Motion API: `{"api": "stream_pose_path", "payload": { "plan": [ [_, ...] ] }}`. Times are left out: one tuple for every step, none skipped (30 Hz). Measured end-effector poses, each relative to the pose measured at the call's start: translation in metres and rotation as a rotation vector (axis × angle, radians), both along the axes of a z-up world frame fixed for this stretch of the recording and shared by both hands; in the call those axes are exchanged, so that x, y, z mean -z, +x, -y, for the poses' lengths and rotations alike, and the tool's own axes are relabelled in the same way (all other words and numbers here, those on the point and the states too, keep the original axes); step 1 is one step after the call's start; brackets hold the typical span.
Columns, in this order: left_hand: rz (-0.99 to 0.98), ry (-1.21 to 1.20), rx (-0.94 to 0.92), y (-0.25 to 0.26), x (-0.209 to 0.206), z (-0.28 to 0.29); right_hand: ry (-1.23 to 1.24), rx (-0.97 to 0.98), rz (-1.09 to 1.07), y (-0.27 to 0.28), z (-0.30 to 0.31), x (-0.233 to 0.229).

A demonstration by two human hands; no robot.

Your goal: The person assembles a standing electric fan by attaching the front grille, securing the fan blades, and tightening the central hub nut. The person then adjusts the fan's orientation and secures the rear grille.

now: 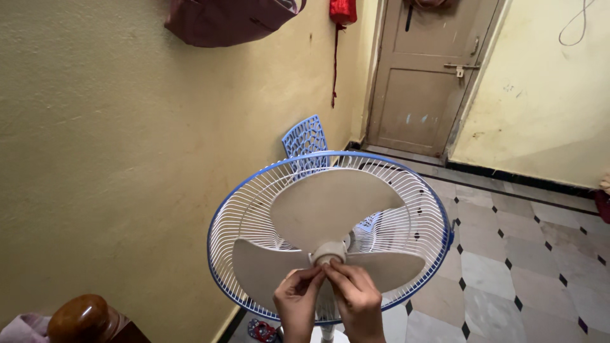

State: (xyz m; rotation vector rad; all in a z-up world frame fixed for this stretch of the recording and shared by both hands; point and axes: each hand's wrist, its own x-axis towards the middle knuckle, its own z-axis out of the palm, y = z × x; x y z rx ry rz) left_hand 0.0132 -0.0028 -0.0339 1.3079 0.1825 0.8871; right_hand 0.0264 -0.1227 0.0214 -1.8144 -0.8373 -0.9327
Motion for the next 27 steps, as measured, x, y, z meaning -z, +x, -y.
{"api": "stream_pose_path", "payload": {
  "plan": [
    [0.012, 0.022, -0.017, 0.000, -0.002, 0.002, -0.002, -0.012, 0.006, 0.001, 0.001, -0.001],
    [0.021, 0.041, -0.033, -0.001, -0.005, 0.004, 0.012, -0.007, -0.006, 0.001, 0.001, -0.001],
    [0.028, 0.062, -0.049, -0.002, -0.008, 0.004, 0.029, -0.002, -0.019, 0.001, 0.000, 0.000],
    [0.035, 0.083, -0.065, -0.003, -0.010, 0.005, 0.045, 0.003, -0.033, 0.000, -0.001, 0.002],
    [0.017, 0.085, -0.054, -0.004, -0.013, 0.005, 0.108, -0.002, -0.099, -0.001, -0.002, 0.004],
    [0.000, 0.087, -0.044, -0.005, -0.014, 0.004, 0.171, -0.008, -0.165, -0.002, -0.004, 0.006],
    [-0.017, 0.088, -0.035, -0.006, -0.016, 0.003, 0.233, -0.015, -0.231, -0.003, -0.006, 0.009],
    [-0.057, 0.099, -0.047, -0.006, -0.018, 0.002, 0.235, 0.015, -0.272, -0.003, -0.009, 0.011],
    [-0.098, 0.108, -0.057, -0.006, -0.019, 0.002, 0.236, 0.047, -0.316, -0.003, -0.011, 0.013],
    [-0.140, 0.118, -0.068, -0.006, -0.020, 0.002, 0.237, 0.079, -0.359, -0.003, -0.012, 0.014],
    [-0.131, 0.127, -0.076, -0.008, -0.022, 0.002, 0.217, 0.066, -0.327, -0.003, -0.011, 0.015],
    [-0.123, 0.136, -0.085, -0.009, -0.024, 0.001, 0.197, 0.053, -0.295, -0.002, -0.009, 0.015],
    [-0.114, 0.146, -0.090, -0.010, -0.026, 0.001, 0.179, 0.043, -0.264, -0.002, -0.007, 0.015],
    [-0.093, 0.246, -0.141, -0.013, -0.028, 0.001, 0.157, 0.064, -0.214, -0.002, -0.006, 0.016],
    [-0.065, 0.345, -0.194, -0.017, -0.030, 0.003, 0.133, 0.083, -0.160, 0.000, -0.005, 0.015],
    [-0.037, 0.443, -0.249, -0.019, -0.033, 0.004, 0.109, 0.102, -0.105, 0.002, -0.004, 0.016],
    [0.006, 0.522, -0.261, -0.019, -0.037, 0.005, 0.098, 0.104, -0.100, 0.003, -0.004, 0.016],
    [0.049, 0.600, -0.273, -0.019, -0.039, 0.005, 0.087, 0.106, -0.096, 0.004, -0.005, 0.017],
    [0.088, 0.678, -0.286, -0.021, -0.041, 0.006, 0.074, 0.107, -0.095, 0.004, -0.004, 0.017],
    [0.066, 0.724, -0.276, -0.022, -0.042, 0.005, 0.061, 0.107, -0.106, 0.004, -0.004, 0.017],
    [0.042, 0.771, -0.268, -0.022, -0.045, 0.002, 0.050, 0.105, -0.118, 0.003, -0.004, 0.016],
    [0.018, 0.817, -0.260, -0.022, -0.046, 0.000, 0.038, 0.102, -0.129, 0.003, -0.003, 0.014],
    [0.009, 0.768, -0.222, -0.023, -0.048, -0.001, 0.026, 0.102, -0.135, 0.002, -0.003, 0.013],
    [0.000, 0.719, -0.184, -0.024, -0.048, -0.002, 0.014, 0.102, -0.140, 0.002, -0.003, 0.012],
    [-0.010, 0.671, -0.146, -0.025, -0.048, -0.002, 0.004, 0.102, -0.147, 0.001, -0.003, 0.011],
    [-0.025, 0.647, -0.186, -0.025, -0.046, -0.001, 0.027, 0.097, -0.176, 0.000, -0.004, 0.011],
    [-0.041, 0.622, -0.223, -0.023, -0.043, 0.001, 0.051, 0.095, -0.206, 0.001, -0.004, 0.012]
  ]
}}
